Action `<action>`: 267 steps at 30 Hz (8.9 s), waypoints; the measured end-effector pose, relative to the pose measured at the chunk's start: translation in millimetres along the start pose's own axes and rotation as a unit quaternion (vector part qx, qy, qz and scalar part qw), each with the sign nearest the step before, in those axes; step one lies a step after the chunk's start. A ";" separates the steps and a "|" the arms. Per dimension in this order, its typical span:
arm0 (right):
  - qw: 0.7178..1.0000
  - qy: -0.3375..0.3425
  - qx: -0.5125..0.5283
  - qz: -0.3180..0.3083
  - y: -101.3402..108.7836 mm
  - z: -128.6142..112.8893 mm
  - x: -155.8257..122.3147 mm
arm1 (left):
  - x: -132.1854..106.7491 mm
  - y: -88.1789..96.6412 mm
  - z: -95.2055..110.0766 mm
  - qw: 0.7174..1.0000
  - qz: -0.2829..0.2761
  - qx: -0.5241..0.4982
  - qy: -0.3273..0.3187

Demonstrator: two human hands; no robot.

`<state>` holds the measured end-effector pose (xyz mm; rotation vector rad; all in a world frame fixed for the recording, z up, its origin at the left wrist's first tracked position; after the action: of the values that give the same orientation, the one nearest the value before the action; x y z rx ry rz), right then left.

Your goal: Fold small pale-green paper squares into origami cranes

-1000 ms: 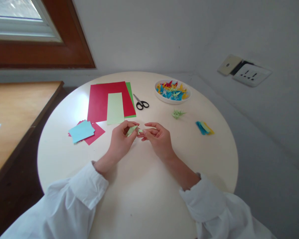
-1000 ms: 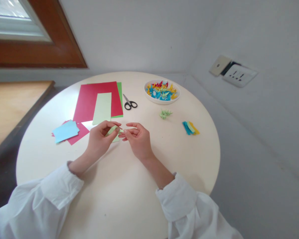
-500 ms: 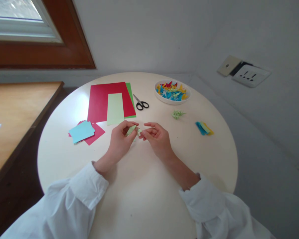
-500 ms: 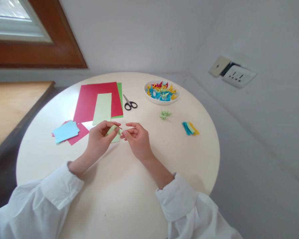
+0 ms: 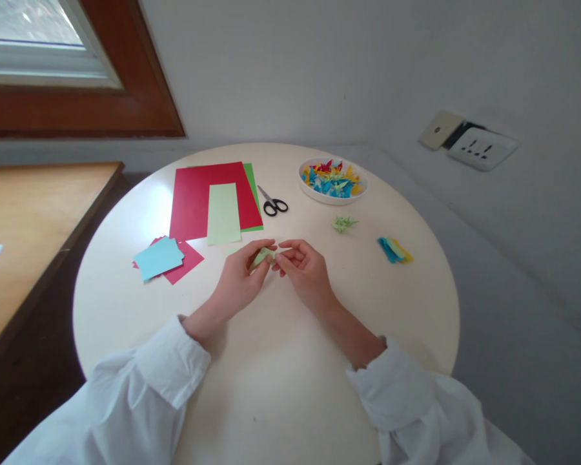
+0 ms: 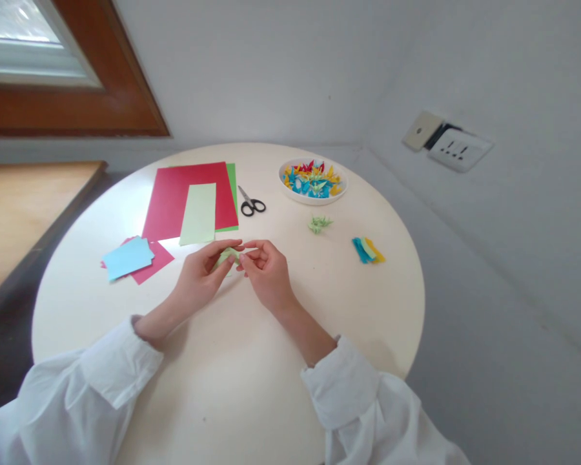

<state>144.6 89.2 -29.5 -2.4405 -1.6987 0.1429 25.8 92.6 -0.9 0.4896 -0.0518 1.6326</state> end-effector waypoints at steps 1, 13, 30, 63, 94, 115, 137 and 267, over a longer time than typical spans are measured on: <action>1.000 0.004 0.004 -0.001 0.0 -0.4 0.1 | -0.6 -1.1 -0.6 1.000 -0.006 0.001 0.000; 1.000 -0.004 0.017 0.000 1.1 3.4 3.0 | -5.7 -10.9 -9.5 0.997 -0.064 0.029 0.015; 0.998 -0.057 -0.004 0.004 3.7 18.7 10.7 | 3.3 -11.9 -16.3 0.997 -0.068 0.007 0.024; 0.989 0.124 -0.082 -0.018 12.8 -0.8 6.5 | -18.1 -14.7 -34.2 0.927 -0.074 -0.287 0.232; 0.985 0.126 -0.115 -0.024 10.5 6.1 9.2 | -4.6 6.6 -22.8 0.994 0.036 -0.067 0.080; 0.913 0.332 -0.223 -0.079 -2.7 -28.7 12.0 | 12.5 -9.9 -27.0 0.996 0.061 -0.033 0.055; 0.941 0.279 -0.176 -0.075 6.9 -30.9 10.1 | 10.6 -2.9 -4.6 0.998 0.057 -0.028 -0.030; 0.980 0.149 -0.116 -0.062 11.6 -11.7 19.0 | 11.4 -3.8 -28.3 0.985 0.065 -0.119 0.110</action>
<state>163.9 102.2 -19.9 -2.3486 -1.8060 -0.4382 21.0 112.8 -23.7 0.1230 -0.1130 1.7726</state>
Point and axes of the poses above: each hand's wrist, its own x-axis towards the middle knuckle, its own y-axis out of the back of the hand, z = x × y, the point moved 10 cm from there along x, towards the middle knuckle, and after that the axes turned 15 degrees about z, right-handed, at the moved point
